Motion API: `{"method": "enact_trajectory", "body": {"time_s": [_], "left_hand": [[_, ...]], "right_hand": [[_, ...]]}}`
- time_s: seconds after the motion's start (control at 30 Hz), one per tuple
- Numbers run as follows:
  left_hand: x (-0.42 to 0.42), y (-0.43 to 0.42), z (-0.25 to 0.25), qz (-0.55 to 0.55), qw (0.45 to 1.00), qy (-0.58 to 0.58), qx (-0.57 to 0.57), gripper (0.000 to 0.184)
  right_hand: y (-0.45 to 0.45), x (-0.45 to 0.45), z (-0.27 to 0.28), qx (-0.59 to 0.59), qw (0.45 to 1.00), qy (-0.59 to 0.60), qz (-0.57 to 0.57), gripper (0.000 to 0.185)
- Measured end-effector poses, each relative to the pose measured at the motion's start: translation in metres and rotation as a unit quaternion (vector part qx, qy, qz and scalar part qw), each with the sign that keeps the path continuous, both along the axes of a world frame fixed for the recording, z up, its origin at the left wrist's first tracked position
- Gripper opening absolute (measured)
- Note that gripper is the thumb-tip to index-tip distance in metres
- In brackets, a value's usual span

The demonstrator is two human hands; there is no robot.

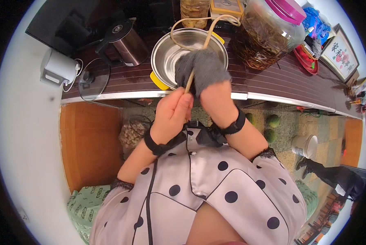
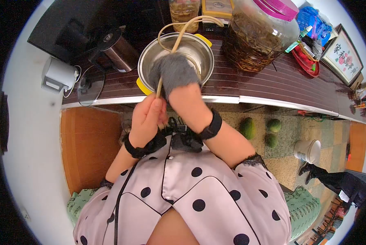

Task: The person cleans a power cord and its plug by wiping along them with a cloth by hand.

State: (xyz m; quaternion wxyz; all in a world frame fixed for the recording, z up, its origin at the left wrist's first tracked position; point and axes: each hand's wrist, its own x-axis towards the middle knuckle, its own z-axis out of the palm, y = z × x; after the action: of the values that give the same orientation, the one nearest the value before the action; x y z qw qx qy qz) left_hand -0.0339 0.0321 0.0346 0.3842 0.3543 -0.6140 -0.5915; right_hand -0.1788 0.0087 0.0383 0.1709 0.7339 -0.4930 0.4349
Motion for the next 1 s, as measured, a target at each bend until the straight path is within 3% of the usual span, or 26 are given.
{"method": "enact_trajectory", "body": {"time_s": [0.1,0.2,0.27,0.3,0.33,0.37,0.47,0.5,0.53,0.57,0.6,0.63,0.67,0.7,0.73,0.77,0.8,0.87,0.93,0.97,1.0], "left_hand": [[-0.001,0.005,0.000,-0.008,0.998,-0.048,-0.045,0.034],[0.000,0.005,0.000,0.006,0.997,-0.064,-0.046,0.033],[0.003,-0.001,-0.004,0.049,0.982,-0.134,-0.125,0.025],[0.004,-0.004,-0.004,0.052,0.982,-0.134,-0.125,0.025],[0.005,-0.007,-0.004,0.086,0.961,-0.168,-0.203,0.022],[0.005,-0.009,-0.004,0.118,0.931,-0.200,-0.281,0.018],[-0.002,-0.010,0.006,0.123,0.923,-0.214,-0.294,0.018],[-0.001,-0.008,0.009,0.121,0.924,-0.214,-0.294,0.018],[0.001,-0.006,0.011,0.098,0.913,-0.247,-0.309,0.019],[0.003,-0.004,0.013,0.074,0.900,-0.281,-0.324,0.020],[0.005,-0.002,0.013,0.069,0.899,-0.283,-0.326,0.020],[0.007,-0.001,0.011,0.058,0.905,-0.283,-0.313,0.021],[0.010,-0.001,0.010,0.046,0.911,-0.281,-0.299,0.022],[0.014,-0.003,0.010,0.034,0.901,-0.304,-0.308,0.019],[0.016,-0.006,0.008,0.029,0.900,-0.303,-0.311,0.019],[0.018,-0.011,0.002,0.055,0.896,-0.295,-0.328,0.017],[0.024,-0.018,-0.004,0.072,0.891,-0.286,-0.347,0.015],[0.030,-0.025,-0.001,0.048,0.894,-0.279,-0.346,0.012],[0.034,-0.025,0.011,0.008,0.907,-0.282,-0.314,0.016],[0.038,-0.024,0.010,-0.002,0.907,-0.277,-0.319,0.016],[0.045,-0.021,0.007,-0.050,0.902,-0.283,-0.322,0.018]], "right_hand": [[-0.008,-0.027,0.005,0.128,0.983,0.113,-0.065,0.009],[-0.001,-0.022,0.001,0.154,0.975,0.141,-0.078,0.011],[0.008,-0.002,-0.004,0.163,0.971,0.156,-0.084,0.014],[0.014,0.011,-0.005,0.107,0.992,0.058,-0.011,0.019],[0.018,0.018,-0.007,0.050,0.996,-0.040,0.061,0.025],[0.018,0.018,-0.017,0.054,0.993,-0.043,0.101,0.036],[0.004,0.010,-0.010,0.026,0.993,-0.079,0.079,0.024],[-0.001,0.004,-0.015,0.031,0.999,-0.021,0.006,0.020],[-0.008,-0.006,-0.017,0.064,0.995,-0.076,0.000,0.016],[-0.021,-0.015,-0.024,0.107,0.969,-0.221,0.027,0.013],[-0.036,-0.023,-0.031,0.129,0.913,-0.381,0.066,0.010],[-0.046,-0.025,-0.029,0.129,0.883,-0.445,0.072,0.007],[-0.039,-0.026,-0.027,0.178,0.950,-0.255,0.005,0.008],[-0.031,-0.026,-0.023,0.182,0.980,-0.057,-0.054,0.008],[-0.002,-0.015,0.010,0.275,0.939,0.170,-0.116,0.010],[0.002,0.002,0.017,0.452,0.878,0.136,-0.078,0.019],[0.010,0.036,-0.020,0.031,0.998,-0.010,-0.059,0.039],[0.009,0.038,-0.026,0.065,0.994,-0.065,0.051,0.040],[-0.007,0.025,-0.032,0.034,0.998,-0.005,-0.045,0.031],[-0.016,0.017,-0.017,0.165,0.964,-0.208,0.028,0.026],[-0.025,0.008,-0.001,0.214,0.797,-0.544,0.151,0.022]]}}
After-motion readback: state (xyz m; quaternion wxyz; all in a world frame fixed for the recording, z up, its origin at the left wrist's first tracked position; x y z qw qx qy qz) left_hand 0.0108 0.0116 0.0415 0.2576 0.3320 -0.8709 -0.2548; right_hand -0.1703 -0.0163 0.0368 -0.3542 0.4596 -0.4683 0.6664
